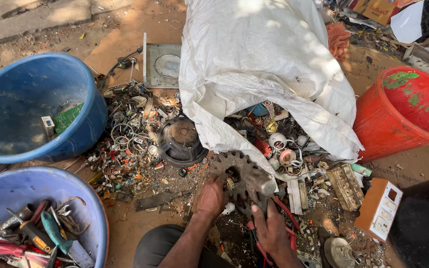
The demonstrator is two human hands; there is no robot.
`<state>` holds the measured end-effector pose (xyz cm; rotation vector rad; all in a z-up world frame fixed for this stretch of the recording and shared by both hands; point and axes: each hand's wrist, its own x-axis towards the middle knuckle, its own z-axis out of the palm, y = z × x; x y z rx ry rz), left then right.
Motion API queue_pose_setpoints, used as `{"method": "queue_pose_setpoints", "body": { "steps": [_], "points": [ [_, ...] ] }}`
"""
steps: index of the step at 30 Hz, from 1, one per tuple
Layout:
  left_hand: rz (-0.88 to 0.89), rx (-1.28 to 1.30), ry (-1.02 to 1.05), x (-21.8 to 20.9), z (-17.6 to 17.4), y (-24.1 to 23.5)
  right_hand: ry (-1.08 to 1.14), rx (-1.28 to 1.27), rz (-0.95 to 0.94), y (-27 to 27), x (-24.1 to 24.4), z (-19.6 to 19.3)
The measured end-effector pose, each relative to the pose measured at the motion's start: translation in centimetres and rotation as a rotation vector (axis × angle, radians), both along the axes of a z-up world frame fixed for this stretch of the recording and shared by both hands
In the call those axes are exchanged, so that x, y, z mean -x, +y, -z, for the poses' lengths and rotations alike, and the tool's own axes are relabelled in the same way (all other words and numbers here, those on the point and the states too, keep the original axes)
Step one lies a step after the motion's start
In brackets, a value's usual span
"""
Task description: The person sits on the ground and uses a hammer and pliers to break apart a white plastic electrical socket. They repeatedly strike the socket against a metal gear to separate components and extract small metal parts.
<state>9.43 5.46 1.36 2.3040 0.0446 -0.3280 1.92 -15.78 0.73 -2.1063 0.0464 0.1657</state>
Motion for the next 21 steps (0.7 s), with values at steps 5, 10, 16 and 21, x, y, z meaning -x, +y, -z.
{"method": "queue_pose_setpoints", "body": {
  "steps": [5, 10, 16, 21],
  "points": [
    [0.003, 0.005, -0.017, -0.4, -0.9, 0.0, 0.382, 0.211, -0.103, 0.3, -1.6, 1.4],
    [-0.014, 0.009, -0.020, 0.3, -0.4, 0.1, -0.050, 0.061, -0.107, -0.6, 0.3, 1.3],
    [-0.010, -0.023, 0.022, 0.4, -1.9, 0.2, 0.249, 0.126, -0.126, 1.1, -0.9, 0.1],
    [0.026, -0.101, 0.010, 0.6, -2.0, 0.8, 0.195, 0.079, -0.040, 0.4, -1.0, -2.1]
  ]
}}
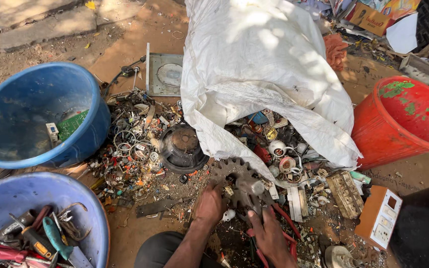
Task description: The person sits on the ground and uses a hammer and pliers to break apart a white plastic electrical socket. They repeatedly strike the socket against a metal gear to separate components and extract small metal parts.
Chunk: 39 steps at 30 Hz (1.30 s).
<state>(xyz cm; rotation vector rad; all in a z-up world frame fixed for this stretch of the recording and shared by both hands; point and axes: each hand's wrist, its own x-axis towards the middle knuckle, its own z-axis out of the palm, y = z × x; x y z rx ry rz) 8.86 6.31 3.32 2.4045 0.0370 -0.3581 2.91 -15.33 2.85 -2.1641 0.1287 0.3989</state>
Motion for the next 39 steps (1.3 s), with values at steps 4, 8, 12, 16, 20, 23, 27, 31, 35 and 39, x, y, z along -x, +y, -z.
{"method": "queue_pose_setpoints", "body": {
  "steps": [4, 8, 12, 16, 20, 23, 27, 31, 35, 39],
  "points": [
    [0.004, -0.041, -0.031, -0.5, 0.3, 0.0, -0.357, -0.130, -0.047, 1.4, 0.1, 0.0],
    [-0.050, 0.044, -0.032, -0.2, 0.5, -0.4, 0.095, 0.174, -0.137, 2.3, -1.2, 2.5],
    [-0.064, 0.061, 0.048, -0.6, 0.2, -0.6, 0.080, -0.025, -0.001, 0.3, -0.9, 3.3],
    [-0.072, 0.080, 0.097, -1.0, 0.6, -0.6, -0.337, -0.084, -0.063, 0.5, 0.1, 2.8],
    [-0.058, 0.006, 0.028, -1.0, 0.3, -0.7, 0.198, 0.145, -0.117, 2.4, -1.4, 1.8],
    [-0.059, 0.002, -0.021, -1.4, 0.3, -0.4, 0.211, 0.142, -0.124, 2.4, -2.5, 1.5],
    [-0.064, 0.038, 0.041, -1.1, 0.7, -0.3, -0.191, 0.014, -0.091, 1.7, -1.2, 1.4],
    [-0.078, 0.006, -0.052, -0.5, 0.8, -0.3, -0.325, 0.105, -0.092, 2.5, -0.4, 1.6],
    [-0.094, 0.044, -0.124, -0.9, 0.6, -0.3, 0.184, 0.305, -0.227, 2.4, -2.5, 1.9],
    [-0.151, 0.100, -0.084, 0.3, 1.1, -0.4, 0.120, 0.192, -0.169, 2.0, -1.7, 2.5]
  ]
}}
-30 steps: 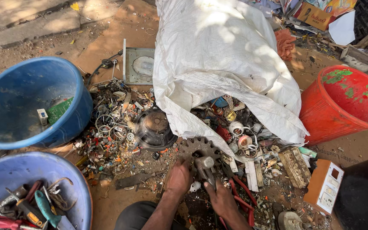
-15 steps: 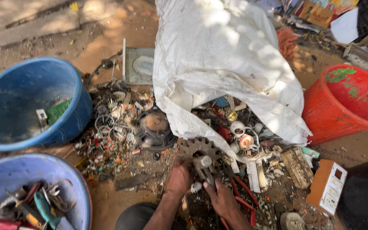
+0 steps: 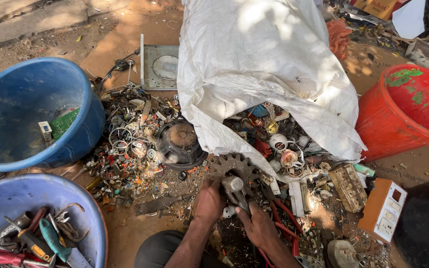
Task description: The person sits on the ground and uses a hammer and pliers to break apart a white plastic electrical socket. They repeatedly strike the socket against a metal gear to separate components and extract small metal parts.
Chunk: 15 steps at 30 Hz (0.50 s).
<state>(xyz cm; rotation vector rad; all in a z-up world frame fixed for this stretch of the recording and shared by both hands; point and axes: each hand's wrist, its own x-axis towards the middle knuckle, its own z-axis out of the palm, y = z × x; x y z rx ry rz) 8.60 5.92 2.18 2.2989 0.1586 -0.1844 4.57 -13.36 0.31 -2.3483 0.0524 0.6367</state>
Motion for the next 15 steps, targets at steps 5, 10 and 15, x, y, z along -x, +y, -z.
{"method": "queue_pose_setpoints", "body": {
  "steps": [5, 10, 15],
  "points": [
    [-0.031, 0.037, 0.072, -0.9, -0.7, 0.2, -0.166, -0.124, 0.077, 0.3, 0.0, -2.5],
    [-0.066, 0.020, 0.013, -0.5, 0.3, 0.2, -0.385, -0.240, 0.060, 0.9, 0.8, -3.6],
    [-0.078, 0.050, 0.039, -1.0, -0.2, 0.1, -0.035, 0.138, -0.101, 1.1, -1.6, -1.0]
  ]
}}
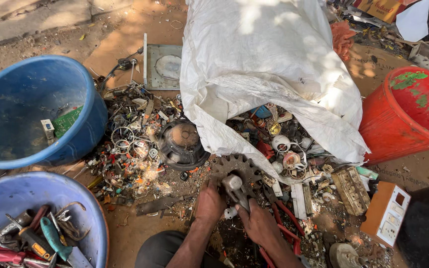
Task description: The person sits on the ground and uses a hammer and pliers to break apart a white plastic electrical socket. They repeatedly strike the socket against a metal gear to separate components and extract small metal parts.
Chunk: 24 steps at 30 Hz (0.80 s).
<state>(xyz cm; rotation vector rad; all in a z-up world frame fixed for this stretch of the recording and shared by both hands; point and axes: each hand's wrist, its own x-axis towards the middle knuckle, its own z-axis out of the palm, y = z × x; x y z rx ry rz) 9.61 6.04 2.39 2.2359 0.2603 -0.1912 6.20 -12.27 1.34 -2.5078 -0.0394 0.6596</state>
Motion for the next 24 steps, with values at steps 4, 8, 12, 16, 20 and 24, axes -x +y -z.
{"method": "queue_pose_setpoints", "body": {
  "steps": [4, 8, 12, 16, 20, 24],
  "points": [
    [-0.027, -0.021, -0.073, 0.8, -0.2, 0.2, -0.026, -0.133, 0.051, -1.0, 0.7, 2.0],
    [-0.008, 0.058, -0.122, 0.5, 0.0, 0.2, -0.300, -0.272, 0.117, -1.2, 0.8, 0.2],
    [0.021, 0.033, -0.157, 0.1, 1.0, 0.3, -0.036, -0.607, 0.343, -1.2, 1.6, -3.5],
    [0.012, 0.040, -0.098, 0.1, 2.0, 0.1, 0.464, -0.692, 0.726, -1.9, 5.7, -3.1],
    [0.033, 0.053, -0.075, 0.1, 1.5, 0.2, 0.726, -0.579, 0.644, -2.6, 11.2, 2.4],
    [0.086, 0.073, -0.200, 1.7, -0.9, 0.5, 0.706, -0.450, 0.327, -1.5, 13.2, 7.6]
  ]
}}
